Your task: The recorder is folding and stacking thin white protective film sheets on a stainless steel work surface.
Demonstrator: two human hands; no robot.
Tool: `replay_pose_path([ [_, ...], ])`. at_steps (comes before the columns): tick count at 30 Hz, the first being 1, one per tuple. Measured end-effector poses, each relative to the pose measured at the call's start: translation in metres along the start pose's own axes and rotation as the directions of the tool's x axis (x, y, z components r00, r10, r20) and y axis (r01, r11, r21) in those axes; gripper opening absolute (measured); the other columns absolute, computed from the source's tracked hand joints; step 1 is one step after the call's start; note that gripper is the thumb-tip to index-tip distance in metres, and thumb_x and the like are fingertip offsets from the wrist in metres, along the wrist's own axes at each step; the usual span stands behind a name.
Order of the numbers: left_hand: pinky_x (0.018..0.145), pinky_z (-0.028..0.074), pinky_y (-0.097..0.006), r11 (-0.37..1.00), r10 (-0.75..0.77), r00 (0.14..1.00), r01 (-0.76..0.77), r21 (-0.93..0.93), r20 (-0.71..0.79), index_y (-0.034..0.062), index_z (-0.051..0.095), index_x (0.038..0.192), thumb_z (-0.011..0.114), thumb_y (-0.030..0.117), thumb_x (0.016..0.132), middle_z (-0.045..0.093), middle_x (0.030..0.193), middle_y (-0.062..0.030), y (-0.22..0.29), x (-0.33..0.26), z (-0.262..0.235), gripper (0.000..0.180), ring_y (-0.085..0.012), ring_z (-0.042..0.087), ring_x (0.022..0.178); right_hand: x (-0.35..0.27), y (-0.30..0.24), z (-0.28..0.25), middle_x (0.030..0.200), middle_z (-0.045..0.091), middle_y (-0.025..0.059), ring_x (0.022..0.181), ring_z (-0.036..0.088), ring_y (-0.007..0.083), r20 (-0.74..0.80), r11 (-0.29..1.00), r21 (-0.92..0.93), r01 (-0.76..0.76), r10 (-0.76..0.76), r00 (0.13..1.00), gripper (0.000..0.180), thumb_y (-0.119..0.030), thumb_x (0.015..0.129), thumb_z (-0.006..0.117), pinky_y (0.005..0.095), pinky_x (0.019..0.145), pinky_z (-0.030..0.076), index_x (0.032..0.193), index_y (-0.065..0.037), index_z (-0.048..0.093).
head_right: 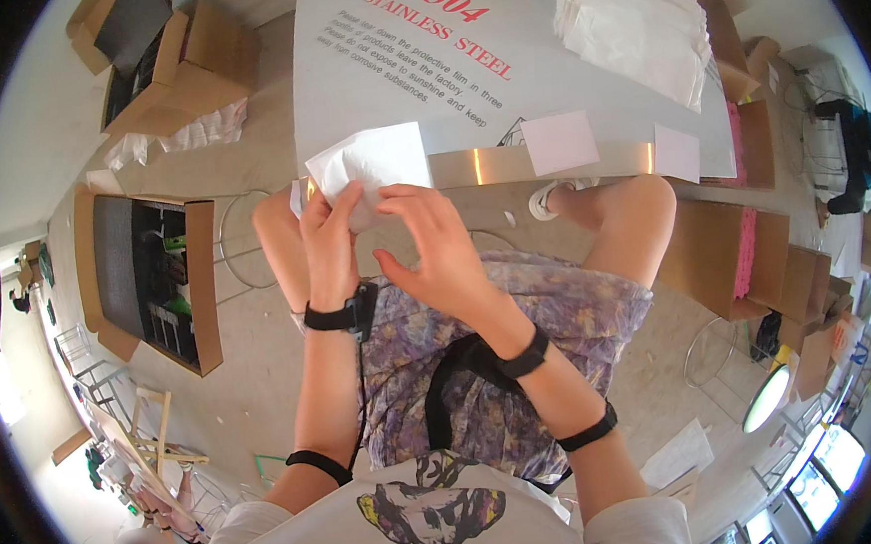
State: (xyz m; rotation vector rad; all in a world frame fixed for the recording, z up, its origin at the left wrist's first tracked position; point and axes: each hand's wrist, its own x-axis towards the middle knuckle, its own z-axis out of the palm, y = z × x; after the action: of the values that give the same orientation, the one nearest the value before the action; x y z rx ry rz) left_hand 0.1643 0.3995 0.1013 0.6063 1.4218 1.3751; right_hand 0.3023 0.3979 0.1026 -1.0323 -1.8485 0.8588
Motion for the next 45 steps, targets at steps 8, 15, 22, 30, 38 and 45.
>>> replay_pose_path([
  [8,0.063,0.044,-0.022,0.928,-0.198,0.844,-0.002,0.372,0.498,-0.0043,0.06,0.102,0.062,0.008,0.084,0.06,0.081,-0.0004,0.103,-0.059,-0.031,0.022,-0.0059,0.053,0.073,0.03,-0.044,-0.065,0.129,0.051,0.0106,0.116,0.048,0.0194,0.245,0.842,0.492,-0.22,0.109,0.963,0.067,-0.013,0.069,0.076,0.0355,0.095,0.038,0.128,-0.006,0.046],
  [15,0.075,0.047,-0.023,0.99,-0.037,0.9,-0.025,0.137,0.434,-0.006,0.055,0.114,0.068,0.008,0.079,0.063,0.098,-0.0082,0.108,-0.067,-0.044,0.039,-0.0104,0.059,0.084,0.006,-0.068,-0.065,0.09,0.067,0.0058,0.085,0.057,0.0072,0.5,0.675,0.487,-0.554,0.304,0.811,0.021,-0.008,0.075,0.072,0.0256,0.074,0.045,0.093,0.0,0.066],
  [22,0.036,0.029,-0.018,0.825,-0.401,0.816,0.519,-0.222,0.416,-0.0043,0.043,0.124,0.071,0.022,0.079,0.062,0.085,-0.0063,0.078,-0.101,-0.044,0.06,-0.005,0.046,0.047,-0.009,-0.082,-0.058,0.082,0.064,0.006,0.075,0.059,0.0167,0.237,0.883,0.279,-0.378,0.318,0.918,0.016,-0.005,0.074,0.071,0.03,0.071,0.044,0.089,-0.004,0.067],
  [30,0.04,0.045,-0.021,0.871,-0.315,0.857,0.432,-0.234,0.409,-0.0038,0.056,0.104,0.061,0.008,0.085,0.063,0.081,-0.0085,0.058,-0.127,-0.034,0.023,-0.0118,0.06,0.051,-0.028,-0.089,-0.053,0.082,0.059,0.0065,0.078,0.053,0.0259,0.056,1.0,-0.013,0.024,-0.024,0.998,0.021,0.0,0.063,0.07,0.036,0.073,0.04,0.082,-0.005,0.064],
  [38,0.069,0.058,-0.033,0.855,-0.284,0.909,0.385,-0.349,0.306,-0.0049,0.059,0.102,0.057,0.0,0.084,0.065,0.096,-0.0209,0.041,-0.145,-0.025,0.019,-0.0274,0.067,0.084,-0.061,-0.088,-0.053,0.091,0.056,0.0075,0.086,0.054,0.025,0.093,0.948,0.154,-0.278,0.266,0.96,0.028,0.003,0.065,0.068,0.0353,0.076,0.042,0.091,-0.004,0.061],
  [45,0.075,0.055,-0.035,0.961,-0.128,0.944,0.193,-0.198,0.303,-0.0065,0.061,0.101,0.062,-0.004,0.08,0.065,0.097,-0.018,0.028,-0.144,-0.027,0.021,-0.0258,0.066,0.086,-0.051,-0.094,-0.064,0.105,0.057,0.005,0.099,0.051,0.0167,0.187,0.559,0.644,-0.522,0.547,0.816,0.042,0.001,0.069,0.071,0.0296,0.087,0.038,0.109,-0.002,0.058],
])
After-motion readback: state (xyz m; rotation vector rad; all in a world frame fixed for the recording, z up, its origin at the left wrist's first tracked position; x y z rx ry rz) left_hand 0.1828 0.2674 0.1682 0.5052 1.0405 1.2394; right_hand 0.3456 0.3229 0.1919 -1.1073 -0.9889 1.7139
